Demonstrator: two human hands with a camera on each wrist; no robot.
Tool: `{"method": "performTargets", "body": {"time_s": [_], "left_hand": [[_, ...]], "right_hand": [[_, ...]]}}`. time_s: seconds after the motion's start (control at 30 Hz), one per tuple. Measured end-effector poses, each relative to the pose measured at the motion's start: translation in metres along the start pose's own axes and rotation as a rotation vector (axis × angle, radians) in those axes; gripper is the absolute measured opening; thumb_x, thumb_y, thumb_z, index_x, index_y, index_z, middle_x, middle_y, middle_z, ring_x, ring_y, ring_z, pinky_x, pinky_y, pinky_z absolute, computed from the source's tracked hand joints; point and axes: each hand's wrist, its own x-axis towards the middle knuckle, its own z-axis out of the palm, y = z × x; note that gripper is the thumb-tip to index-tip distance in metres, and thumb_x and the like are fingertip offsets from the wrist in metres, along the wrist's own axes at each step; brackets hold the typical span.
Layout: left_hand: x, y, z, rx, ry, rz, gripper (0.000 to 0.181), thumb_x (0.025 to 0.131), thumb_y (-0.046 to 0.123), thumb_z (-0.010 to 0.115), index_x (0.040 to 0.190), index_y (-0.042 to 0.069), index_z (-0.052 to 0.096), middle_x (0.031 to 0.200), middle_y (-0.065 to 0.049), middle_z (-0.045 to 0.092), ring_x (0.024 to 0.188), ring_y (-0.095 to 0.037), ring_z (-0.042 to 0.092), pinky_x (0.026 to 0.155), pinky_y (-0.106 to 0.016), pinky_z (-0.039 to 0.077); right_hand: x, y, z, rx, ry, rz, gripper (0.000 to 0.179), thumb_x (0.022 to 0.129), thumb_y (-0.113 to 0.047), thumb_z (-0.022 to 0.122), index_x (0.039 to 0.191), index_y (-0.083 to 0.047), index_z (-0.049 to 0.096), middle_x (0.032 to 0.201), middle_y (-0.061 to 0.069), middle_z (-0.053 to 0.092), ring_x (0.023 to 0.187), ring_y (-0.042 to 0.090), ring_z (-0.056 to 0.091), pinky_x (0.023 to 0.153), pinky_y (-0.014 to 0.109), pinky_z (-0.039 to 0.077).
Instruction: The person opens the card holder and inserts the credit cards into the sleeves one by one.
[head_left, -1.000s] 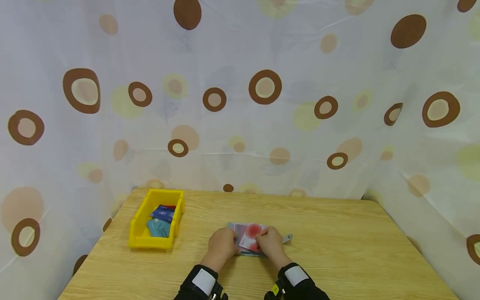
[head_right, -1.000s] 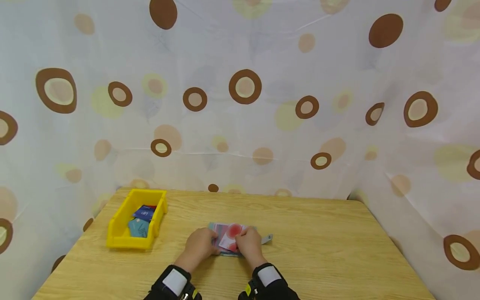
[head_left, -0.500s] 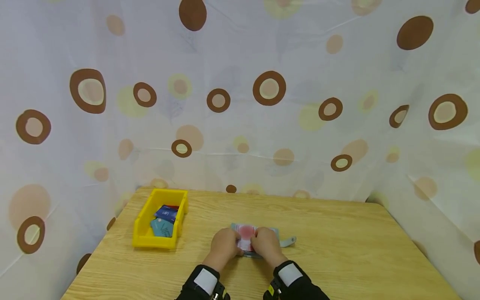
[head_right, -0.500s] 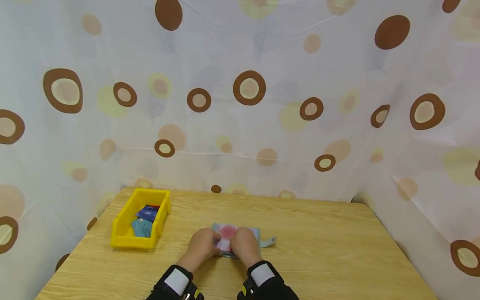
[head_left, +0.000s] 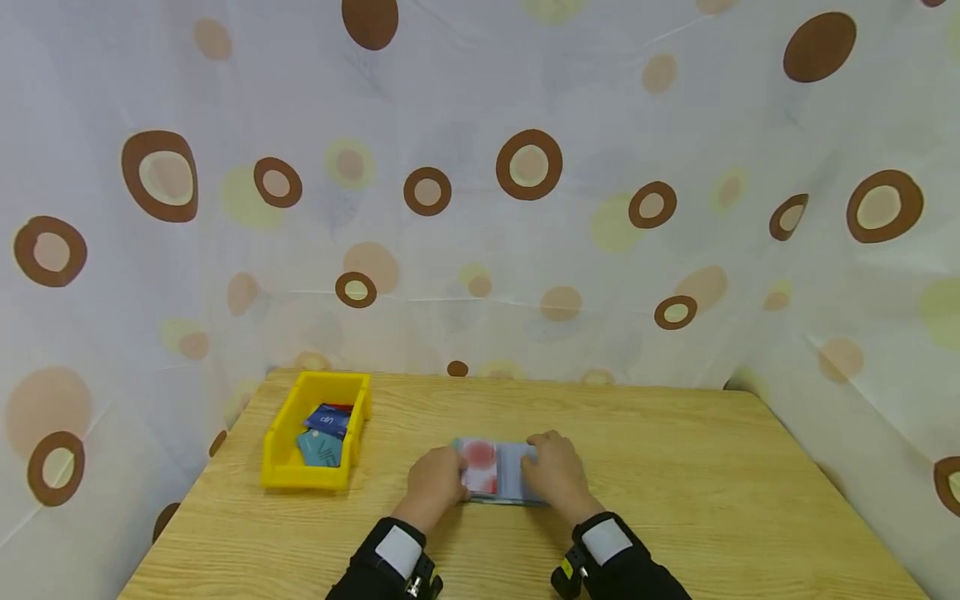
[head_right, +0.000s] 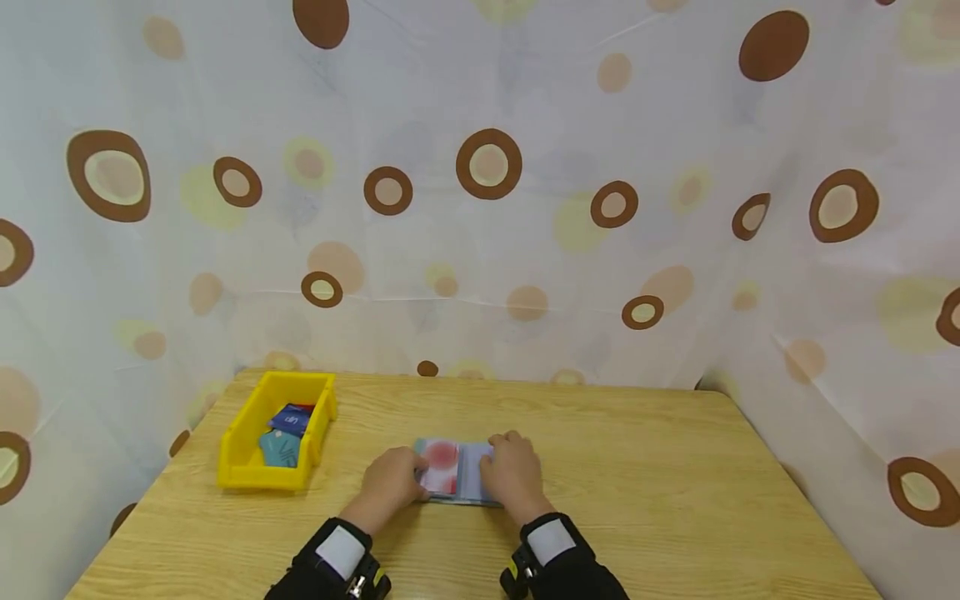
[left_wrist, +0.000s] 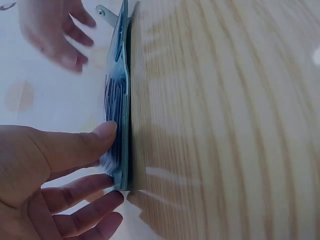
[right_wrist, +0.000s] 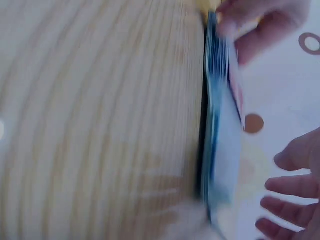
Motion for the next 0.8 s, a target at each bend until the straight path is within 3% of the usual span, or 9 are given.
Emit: {"method": "performTargets", "body": {"time_s": [0.03,0.1,0.2,0.33,0.4,0.47,0.57,0.7,0.8], "left_hand": [[-0.002,-0.004,-0.003,-0.005,-0.01,-0.02,0.023,0.064,0.016,0.09,0.079,0.01,0.073,0.069,0.0,0.055,0.064,-0.015,0.046,0.056,-0.03,0.041],[-0.007,-0.013,-0.008,-0.018,-0.03,-0.064,0.029,0.065,0.015,0.089,0.09,0.008,0.075,0.078,-0.002,0.06,0.072,-0.017,0.052,0.066,-0.033,0.048],[-0.012,-0.027,-0.013,-0.097,-0.051,-0.107,0.042,0.068,0.011,0.087,0.107,0.004,0.073,0.096,-0.01,0.063,0.088,-0.024,0.057,0.084,-0.043,0.05],[-0.013,-0.037,-0.012,-0.365,-0.084,-0.133,0.051,0.078,0.011,0.08,0.123,-0.005,0.061,0.119,-0.025,0.058,0.109,-0.037,0.054,0.096,-0.053,0.043],[-0.013,-0.037,-0.012,-0.541,-0.086,-0.194,0.054,0.084,0.013,0.074,0.129,-0.007,0.053,0.127,-0.03,0.053,0.116,-0.041,0.051,0.097,-0.055,0.042],[-0.012,-0.035,-0.013,-0.681,-0.057,-0.269,0.053,0.088,0.013,0.069,0.132,-0.009,0.048,0.128,-0.033,0.051,0.118,-0.043,0.051,0.096,-0.054,0.044],[-0.009,-0.025,-0.016,-0.845,0.024,-0.322,0.051,0.091,0.01,0.063,0.133,-0.011,0.044,0.126,-0.035,0.052,0.115,-0.044,0.054,0.09,-0.051,0.048],[-0.008,-0.007,-0.014,-0.886,0.103,-0.219,0.046,0.094,0.009,0.059,0.134,-0.009,0.046,0.121,-0.031,0.059,0.11,-0.043,0.058,0.085,-0.049,0.051],[-0.008,0.008,-0.004,-0.751,0.103,-0.059,0.037,0.095,0.008,0.057,0.128,-0.006,0.055,0.117,-0.025,0.063,0.106,-0.04,0.061,0.083,-0.048,0.052]], "right_hand": [[-0.002,0.004,-0.004,-0.059,0.022,0.006,0.027,0.089,-0.015,0.062,0.111,0.0,0.068,0.108,0.018,0.062,0.097,0.037,0.058,0.079,0.051,0.049],[-0.007,0.012,-0.008,-0.128,0.011,0.017,0.024,0.09,-0.015,0.064,0.109,-0.003,0.069,0.107,0.018,0.063,0.095,0.038,0.058,0.076,0.051,0.049],[-0.012,0.021,-0.01,-0.06,-0.052,0.03,0.02,0.091,-0.01,0.061,0.107,-0.001,0.07,0.1,0.015,0.066,0.077,0.026,0.058,0.066,0.04,0.049],[-0.014,0.024,-0.006,0.131,-0.063,0.052,0.019,0.089,-0.001,0.055,0.102,0.003,0.07,0.095,0.014,0.069,0.064,0.015,0.05,0.059,0.03,0.042],[-0.014,0.022,-0.005,0.179,-0.027,0.042,0.018,0.088,0.0,0.056,0.098,0.003,0.071,0.092,0.013,0.07,0.066,0.015,0.051,0.059,0.03,0.044],[-0.014,0.019,-0.005,0.231,-0.008,0.045,0.018,0.086,0.001,0.057,0.097,0.003,0.071,0.09,0.011,0.069,0.068,0.015,0.053,0.061,0.031,0.045],[-0.014,0.015,-0.007,0.31,-0.002,0.063,0.016,0.084,0.002,0.06,0.095,0.004,0.072,0.083,0.007,0.067,0.069,0.015,0.054,0.061,0.03,0.047],[-0.015,0.01,-0.008,0.434,-0.013,0.133,0.018,0.082,0.0,0.063,0.097,0.006,0.071,0.074,0.002,0.064,0.063,0.012,0.057,0.057,0.028,0.048],[-0.015,0.007,-0.007,0.516,0.017,0.168,0.017,0.083,-0.003,0.064,0.097,0.006,0.07,0.072,0.002,0.065,0.06,0.013,0.061,0.057,0.028,0.051]]}}
